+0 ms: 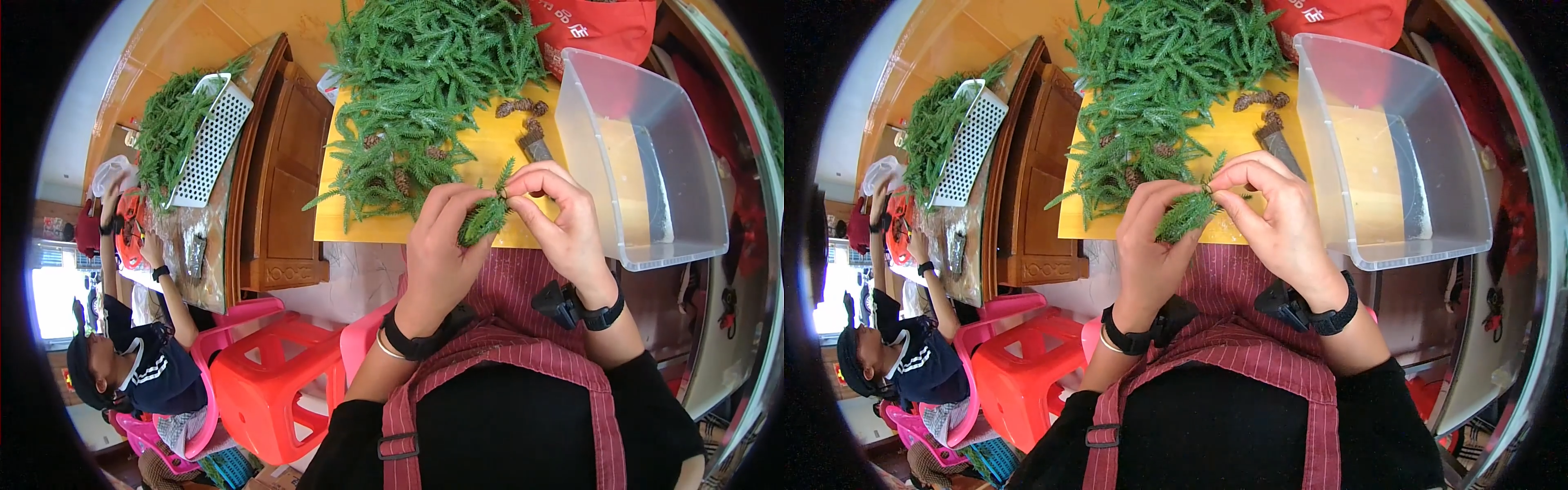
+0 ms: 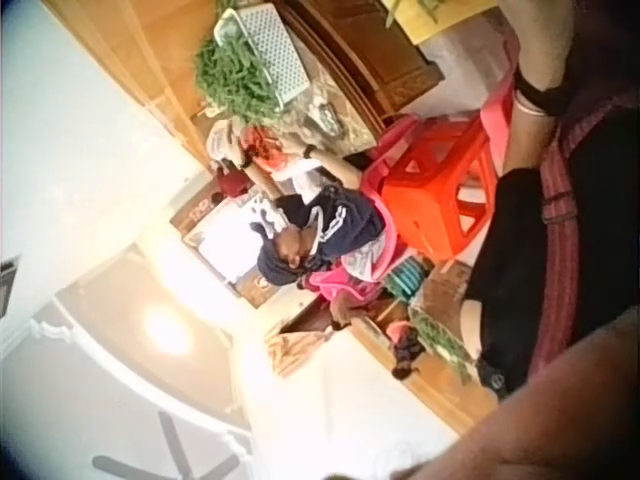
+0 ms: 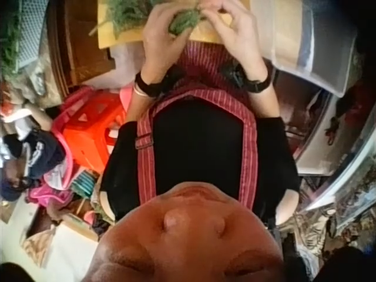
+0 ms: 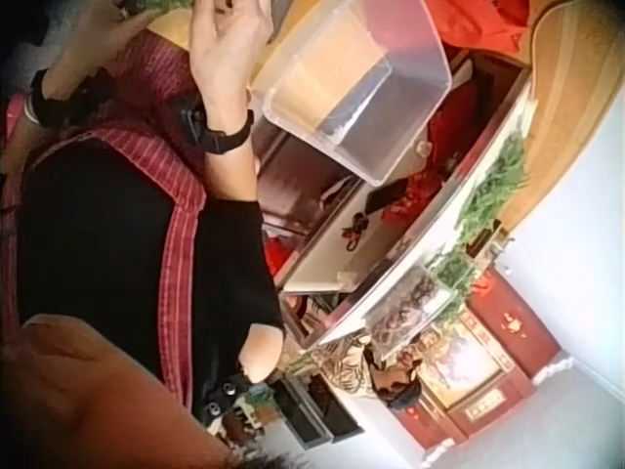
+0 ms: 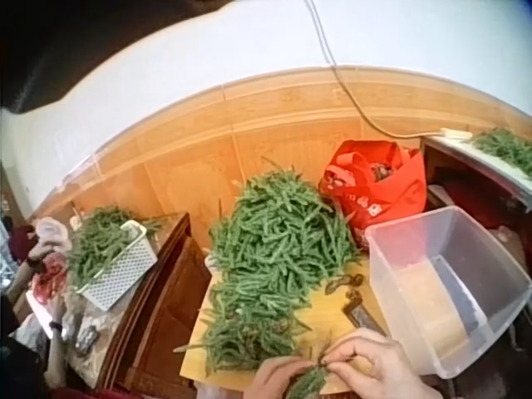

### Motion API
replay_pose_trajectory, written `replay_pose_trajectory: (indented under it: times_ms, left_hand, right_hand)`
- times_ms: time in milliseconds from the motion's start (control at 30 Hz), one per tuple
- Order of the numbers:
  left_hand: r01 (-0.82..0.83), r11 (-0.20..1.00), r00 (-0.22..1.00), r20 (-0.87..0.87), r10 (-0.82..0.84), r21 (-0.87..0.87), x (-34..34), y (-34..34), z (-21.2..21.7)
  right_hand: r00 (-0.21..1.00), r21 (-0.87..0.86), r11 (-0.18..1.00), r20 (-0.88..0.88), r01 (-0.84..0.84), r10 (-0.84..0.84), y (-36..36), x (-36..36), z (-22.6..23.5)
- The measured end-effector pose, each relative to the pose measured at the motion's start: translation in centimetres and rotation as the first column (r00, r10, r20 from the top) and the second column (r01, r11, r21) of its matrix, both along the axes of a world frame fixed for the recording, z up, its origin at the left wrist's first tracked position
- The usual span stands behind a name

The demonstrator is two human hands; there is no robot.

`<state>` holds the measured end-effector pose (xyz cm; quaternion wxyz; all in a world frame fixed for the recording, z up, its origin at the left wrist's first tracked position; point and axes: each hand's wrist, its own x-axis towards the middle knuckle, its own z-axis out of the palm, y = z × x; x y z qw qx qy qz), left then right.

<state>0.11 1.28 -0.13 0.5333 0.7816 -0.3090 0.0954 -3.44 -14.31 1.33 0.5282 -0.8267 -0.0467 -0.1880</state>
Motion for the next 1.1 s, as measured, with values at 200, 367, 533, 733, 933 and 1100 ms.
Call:
replay_pose_trajectory:
  times_ms: [200,367,533,733,933,1100]
  left_hand:
    - [-0.016,0.999,1.000,0.003,0.016,0.042,0.3,-0.1,-0.3]
    - [0.030,0.991,0.984,-0.168,-0.053,-0.132,0.3,-0.3,-0.8]
    - [-0.059,0.931,0.709,-0.671,-0.216,-0.361,-0.3,0.1,-0.7]
    - [-0.122,0.844,0.423,-0.796,-0.432,-0.522,-0.2,0.6,0.2]
    - [0.034,0.926,0.755,-0.598,-0.270,-0.375,0.2,0.7,-0.8]
    - [-0.025,0.993,0.998,-0.067,0.018,-0.116,0.4,0.2,-0.3]
  right_hand:
    - [1.000,0.050,0.999,-0.019,0.004,-0.003,0.2,-0.2,-0.4]
    - [0.999,0.102,0.994,-0.033,-0.027,0.031,0.3,-0.2,-0.5]
    - [0.991,0.149,0.981,-0.046,-0.121,0.129,0.1,-0.3,0.2]
    - [0.968,0.259,0.943,-0.081,-0.211,0.239,-0.5,-0.4,0.2]
    - [0.996,0.172,0.983,-0.047,-0.063,0.072,0.0,-0.8,0.6]
    - [0.999,0.020,0.999,-0.010,0.041,-0.041,-0.3,-1.0,0.2]
